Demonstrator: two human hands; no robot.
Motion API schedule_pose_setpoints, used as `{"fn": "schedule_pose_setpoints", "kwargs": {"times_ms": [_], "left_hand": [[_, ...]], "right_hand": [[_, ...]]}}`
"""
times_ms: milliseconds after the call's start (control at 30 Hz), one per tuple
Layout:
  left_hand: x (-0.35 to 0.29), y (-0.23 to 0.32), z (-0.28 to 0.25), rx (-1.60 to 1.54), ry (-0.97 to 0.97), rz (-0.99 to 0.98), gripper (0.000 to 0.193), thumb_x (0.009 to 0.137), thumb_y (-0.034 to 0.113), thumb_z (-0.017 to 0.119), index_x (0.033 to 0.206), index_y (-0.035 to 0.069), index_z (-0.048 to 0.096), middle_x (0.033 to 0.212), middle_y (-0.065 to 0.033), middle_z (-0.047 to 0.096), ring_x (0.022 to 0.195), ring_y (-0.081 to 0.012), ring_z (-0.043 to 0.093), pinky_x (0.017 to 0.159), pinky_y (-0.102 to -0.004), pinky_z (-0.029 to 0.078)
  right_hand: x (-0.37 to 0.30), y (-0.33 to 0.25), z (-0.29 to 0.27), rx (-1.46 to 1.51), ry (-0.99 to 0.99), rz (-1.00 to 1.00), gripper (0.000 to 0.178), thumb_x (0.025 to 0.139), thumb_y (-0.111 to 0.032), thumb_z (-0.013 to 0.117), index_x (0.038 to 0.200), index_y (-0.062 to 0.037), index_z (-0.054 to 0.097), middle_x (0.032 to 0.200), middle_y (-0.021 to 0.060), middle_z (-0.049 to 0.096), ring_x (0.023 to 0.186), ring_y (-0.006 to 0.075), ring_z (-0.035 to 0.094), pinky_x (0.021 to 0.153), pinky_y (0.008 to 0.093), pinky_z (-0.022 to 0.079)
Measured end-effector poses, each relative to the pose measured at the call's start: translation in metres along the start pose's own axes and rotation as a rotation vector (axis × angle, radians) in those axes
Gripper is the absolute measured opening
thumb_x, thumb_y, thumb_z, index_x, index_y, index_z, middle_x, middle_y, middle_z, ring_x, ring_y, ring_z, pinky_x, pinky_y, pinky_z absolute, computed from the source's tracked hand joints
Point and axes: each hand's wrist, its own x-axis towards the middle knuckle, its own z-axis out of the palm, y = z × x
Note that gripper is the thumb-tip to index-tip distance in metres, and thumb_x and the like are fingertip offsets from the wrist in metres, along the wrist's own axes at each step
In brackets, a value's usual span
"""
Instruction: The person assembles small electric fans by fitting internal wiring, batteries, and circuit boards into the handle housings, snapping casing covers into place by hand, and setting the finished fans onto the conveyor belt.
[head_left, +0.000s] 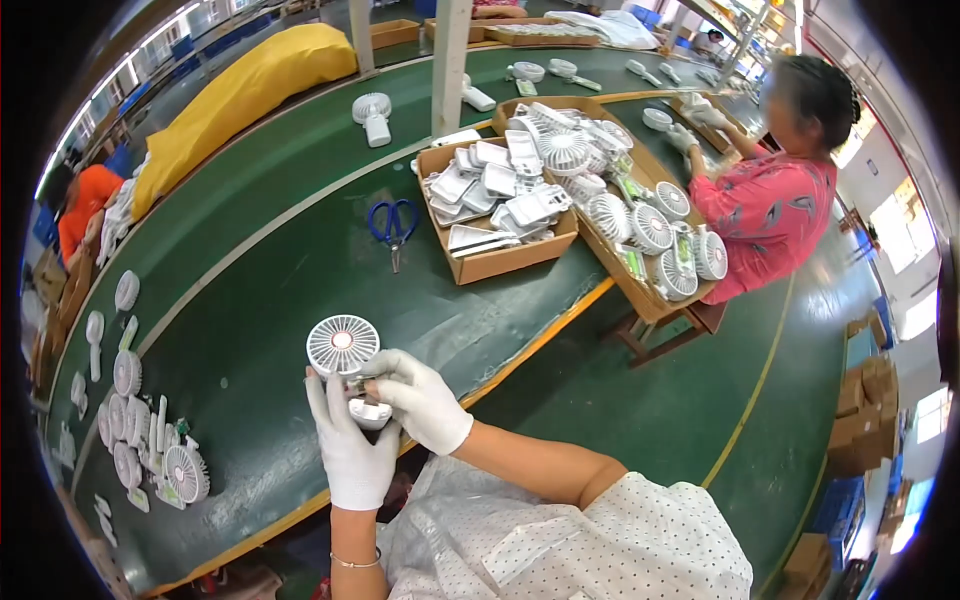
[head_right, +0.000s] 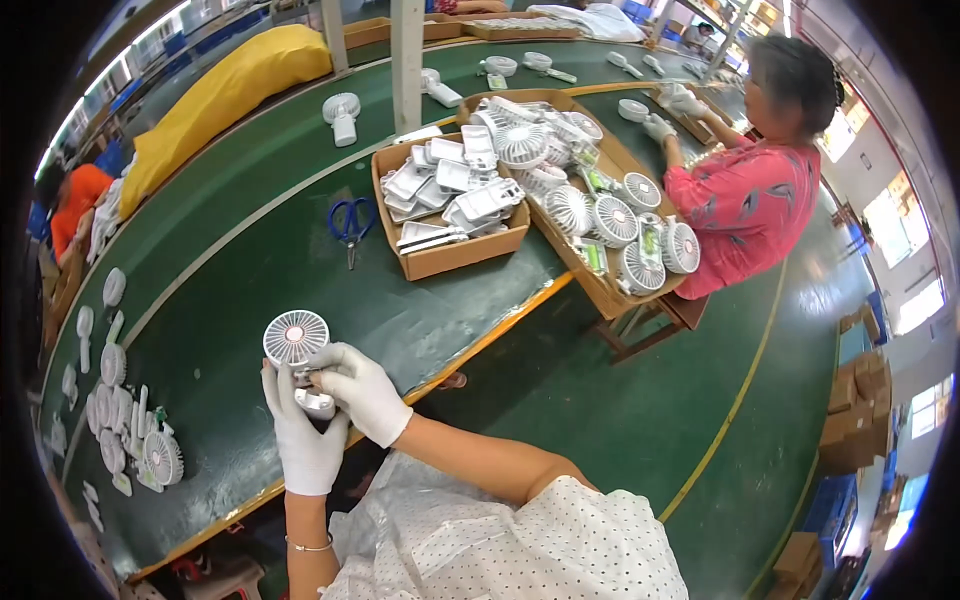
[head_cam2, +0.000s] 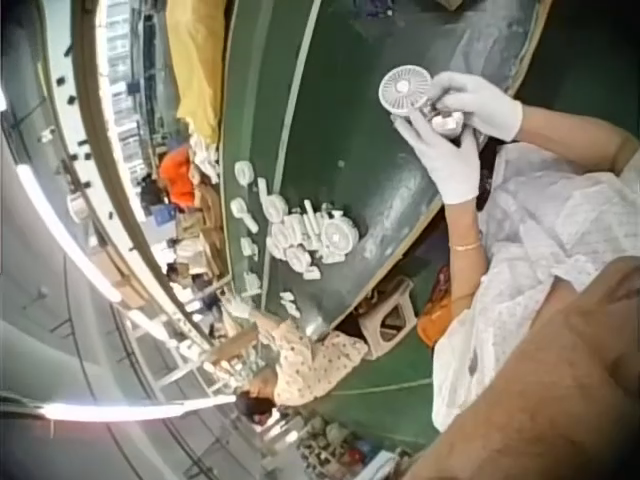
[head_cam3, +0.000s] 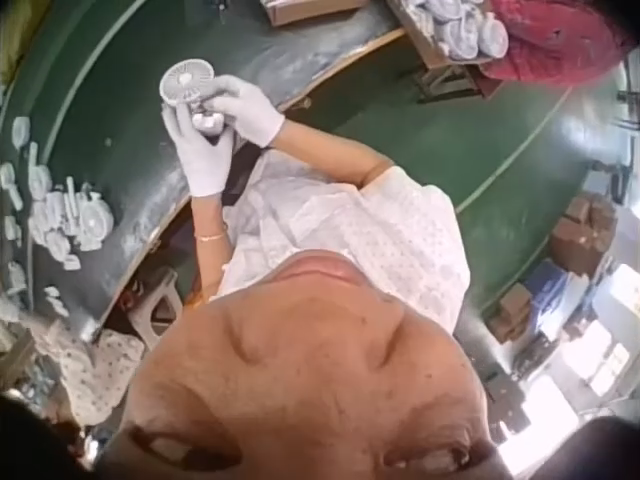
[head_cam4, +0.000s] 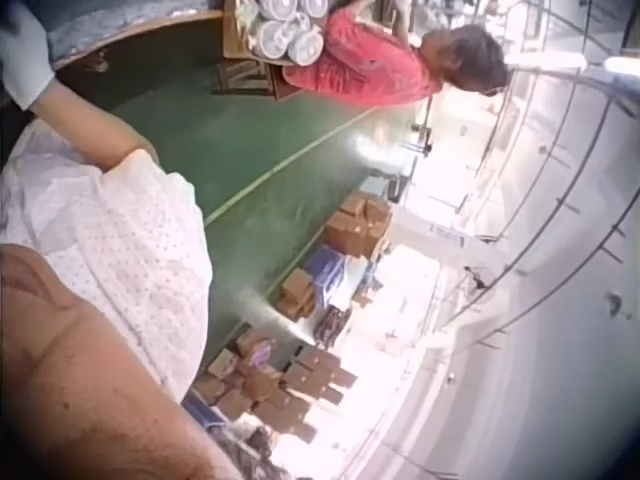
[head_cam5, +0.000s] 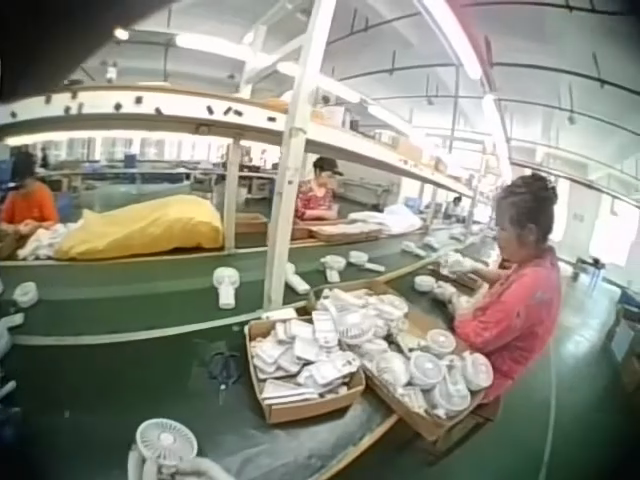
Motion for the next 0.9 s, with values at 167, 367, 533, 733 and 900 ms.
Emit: {"fn": "schedule_pose_setpoints", "kwargs": {"times_ms": [167, 367, 533, 733, 900], "left_hand": [[0.003, -0.011, 0.010, -0.226, 0.107, -0.049, 0.058, 0.086, 0.001, 0.063, 0.141, -0.005, 0.044, 0.133, -0.0263, 0.056, 0.121, -0.0389, 0.057, 0.104, -0.0435, 0.044], [-0.006, -0.032, -0.016, -0.985, 0.209, -0.471, 0.042, 0.103, 0.025, 0.049, 0.134, -0.004, 0.050, 0.098, -0.0099, 0.062, 0.074, -0.0151, 0.060, 0.066, -0.0294, 0.051], [-0.036, -0.029, -0.037, -1.112, 0.092, -0.407, 0.036, 0.101, 0.025, 0.054, 0.120, -0.005, 0.061, 0.098, -0.0112, 0.068, 0.083, -0.0166, 0.067, 0.068, -0.0295, 0.054], [-0.022, 0.024, -0.031, -0.597, -0.713, -0.090, 0.031, 0.089, 0.015, 0.069, 0.118, 0.005, 0.066, 0.105, -0.0131, 0.073, 0.092, -0.0239, 0.071, 0.082, -0.0334, 0.055], [-0.023, 0.003, -0.023, -0.622, -0.642, -0.130, 0.028, 0.088, 0.009, 0.067, 0.115, 0.001, 0.066, 0.099, -0.0105, 0.071, 0.085, -0.0156, 0.069, 0.079, -0.0308, 0.055]], "right_hand": [[-0.009, -0.014, -0.005, -0.383, -0.101, -0.042, 0.031, 0.095, -0.002, 0.057, 0.125, 0.0045, 0.059, 0.120, 0.0096, 0.065, 0.107, 0.0148, 0.064, 0.096, 0.0292, 0.051], [-0.032, -0.016, -0.011, -0.388, -0.027, 0.072, 0.037, 0.100, -0.012, 0.055, 0.132, 0.0072, 0.055, 0.126, 0.0187, 0.064, 0.106, 0.0231, 0.067, 0.091, 0.0369, 0.057], [-0.043, -0.015, -0.022, -0.228, -0.064, 0.306, 0.050, 0.103, -0.034, 0.057, 0.136, 0.0041, 0.050, 0.129, 0.0191, 0.061, 0.108, 0.0279, 0.066, 0.091, 0.0411, 0.058], [-0.027, -0.036, -0.009, -0.220, -0.073, 0.354, 0.037, 0.097, -0.035, 0.065, 0.116, -0.0030, 0.064, 0.108, 0.0090, 0.068, 0.093, 0.0176, 0.067, 0.082, 0.0314, 0.055], [0.002, -0.057, -0.032, 0.083, -0.015, 0.264, 0.056, 0.094, -0.042, 0.069, 0.133, -0.0060, 0.052, 0.116, 0.0150, 0.065, 0.091, 0.0302, 0.066, 0.070, 0.0390, 0.055]]}}
